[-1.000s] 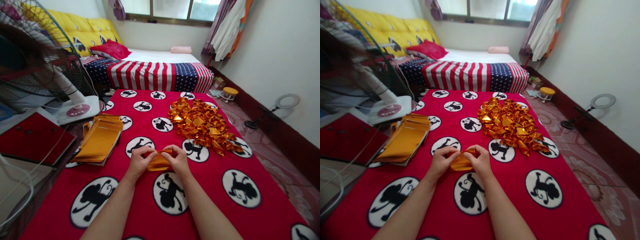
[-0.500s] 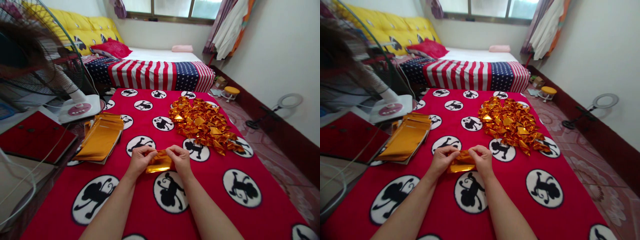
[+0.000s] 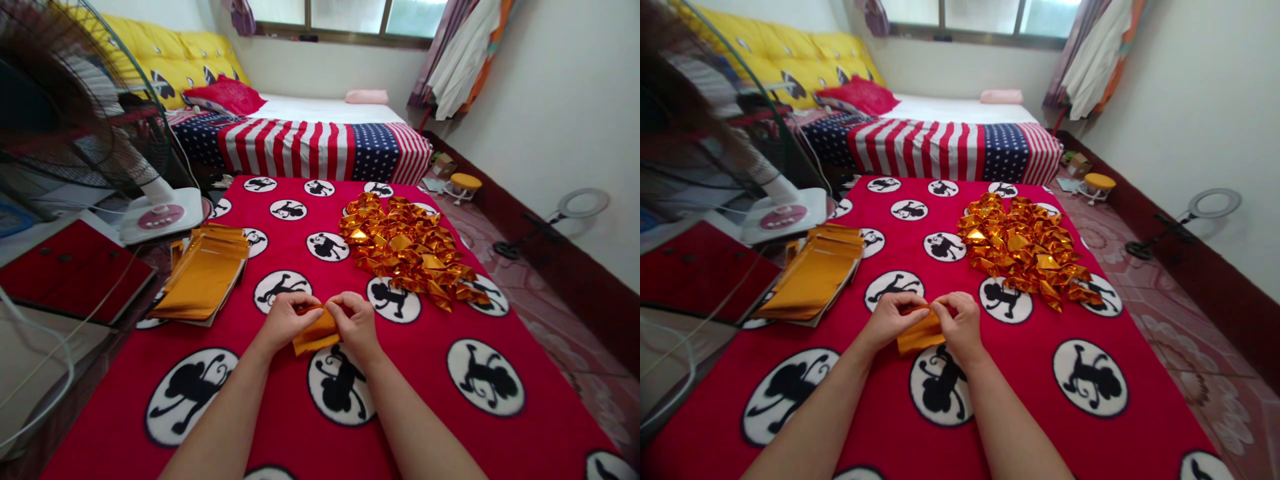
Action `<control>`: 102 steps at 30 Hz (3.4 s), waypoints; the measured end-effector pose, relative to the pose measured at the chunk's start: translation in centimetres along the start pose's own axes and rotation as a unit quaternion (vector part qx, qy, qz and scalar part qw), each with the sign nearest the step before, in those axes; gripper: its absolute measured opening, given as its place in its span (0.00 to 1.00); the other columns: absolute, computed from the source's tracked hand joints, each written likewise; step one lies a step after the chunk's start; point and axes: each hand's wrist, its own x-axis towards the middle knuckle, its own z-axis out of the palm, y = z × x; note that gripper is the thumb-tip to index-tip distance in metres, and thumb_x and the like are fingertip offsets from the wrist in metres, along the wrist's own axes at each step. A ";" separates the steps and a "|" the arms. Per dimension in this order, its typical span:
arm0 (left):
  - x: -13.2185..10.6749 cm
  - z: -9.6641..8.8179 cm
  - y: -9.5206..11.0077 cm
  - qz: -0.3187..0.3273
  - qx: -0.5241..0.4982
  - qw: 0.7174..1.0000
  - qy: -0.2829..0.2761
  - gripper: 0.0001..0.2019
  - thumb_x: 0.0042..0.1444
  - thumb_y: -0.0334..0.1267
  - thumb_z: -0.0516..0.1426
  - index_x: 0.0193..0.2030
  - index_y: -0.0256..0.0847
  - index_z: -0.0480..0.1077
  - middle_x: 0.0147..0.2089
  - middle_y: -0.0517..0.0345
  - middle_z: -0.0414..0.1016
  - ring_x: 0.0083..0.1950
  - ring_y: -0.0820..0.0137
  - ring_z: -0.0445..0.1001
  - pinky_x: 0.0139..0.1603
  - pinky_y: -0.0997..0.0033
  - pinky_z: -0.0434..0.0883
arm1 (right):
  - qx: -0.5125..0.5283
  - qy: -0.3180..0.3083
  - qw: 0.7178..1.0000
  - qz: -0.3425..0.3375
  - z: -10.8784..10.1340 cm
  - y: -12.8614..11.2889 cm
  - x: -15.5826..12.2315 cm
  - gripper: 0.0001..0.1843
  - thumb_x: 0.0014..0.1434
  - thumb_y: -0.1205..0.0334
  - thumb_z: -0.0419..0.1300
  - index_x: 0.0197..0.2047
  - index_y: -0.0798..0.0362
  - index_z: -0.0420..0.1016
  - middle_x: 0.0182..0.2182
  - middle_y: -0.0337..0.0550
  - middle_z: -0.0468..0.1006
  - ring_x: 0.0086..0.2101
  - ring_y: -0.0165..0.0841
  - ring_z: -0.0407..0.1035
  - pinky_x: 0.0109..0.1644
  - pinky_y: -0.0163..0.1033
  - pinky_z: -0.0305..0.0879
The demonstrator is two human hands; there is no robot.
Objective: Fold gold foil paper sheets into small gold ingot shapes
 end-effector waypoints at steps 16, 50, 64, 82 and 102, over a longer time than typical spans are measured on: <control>-0.7 -1.2 0.5 -0.022 0.123 0.991 -0.046 0.09 0.50 0.37 0.58 0.27 0.34 0.77 0.23 0.60 0.74 0.26 0.75 0.68 0.26 0.78 0.59 | 0.010 -0.031 0.998 0.048 -0.2 0.9 0.1 0.08 0.56 0.63 0.61 0.27 0.53 0.77 0.25 0.40 0.77 0.29 0.32 0.69 0.35 0.35 0.62; -0.9 -0.5 -1.0 0.044 0.130 0.990 0.020 0.11 0.59 0.35 0.54 0.29 0.38 0.76 0.29 0.57 0.78 0.31 0.72 0.73 0.33 0.75 0.65 | -0.046 -0.147 0.987 0.042 -1.2 -0.2 1.3 0.17 0.48 0.69 0.65 0.43 0.50 0.77 0.30 0.39 0.79 0.32 0.32 0.73 0.39 0.36 0.69; -0.5 -1.3 -1.1 -0.008 0.150 0.986 0.076 0.11 0.57 0.39 0.55 0.30 0.39 0.77 0.31 0.56 0.81 0.34 0.67 0.77 0.36 0.73 0.68 | 0.122 -0.133 0.966 0.186 -2.9 0.9 1.5 0.10 0.47 0.61 0.66 0.33 0.56 0.77 0.28 0.44 0.81 0.28 0.34 0.75 0.32 0.35 0.69; -0.4 0.3 -0.9 -0.039 0.303 0.939 0.157 0.04 0.51 0.38 0.61 0.30 0.41 0.73 0.29 0.59 0.73 0.31 0.70 0.70 0.31 0.73 0.61 | -0.339 0.003 0.941 0.026 -1.7 0.2 1.0 0.03 0.53 0.64 0.62 0.34 0.51 0.75 0.32 0.41 0.75 0.36 0.36 0.67 0.39 0.40 0.56; -1.4 3.9 2.5 0.111 0.242 0.962 0.058 0.16 0.61 0.40 0.54 0.52 0.40 0.72 0.56 0.46 0.73 0.59 0.59 0.69 0.61 0.55 0.66 | -0.287 -0.147 0.934 -0.153 2.9 2.3 -4.1 0.30 0.59 0.75 0.48 0.65 0.58 0.61 0.57 0.56 0.70 0.60 0.43 0.61 0.63 0.53 0.60</control>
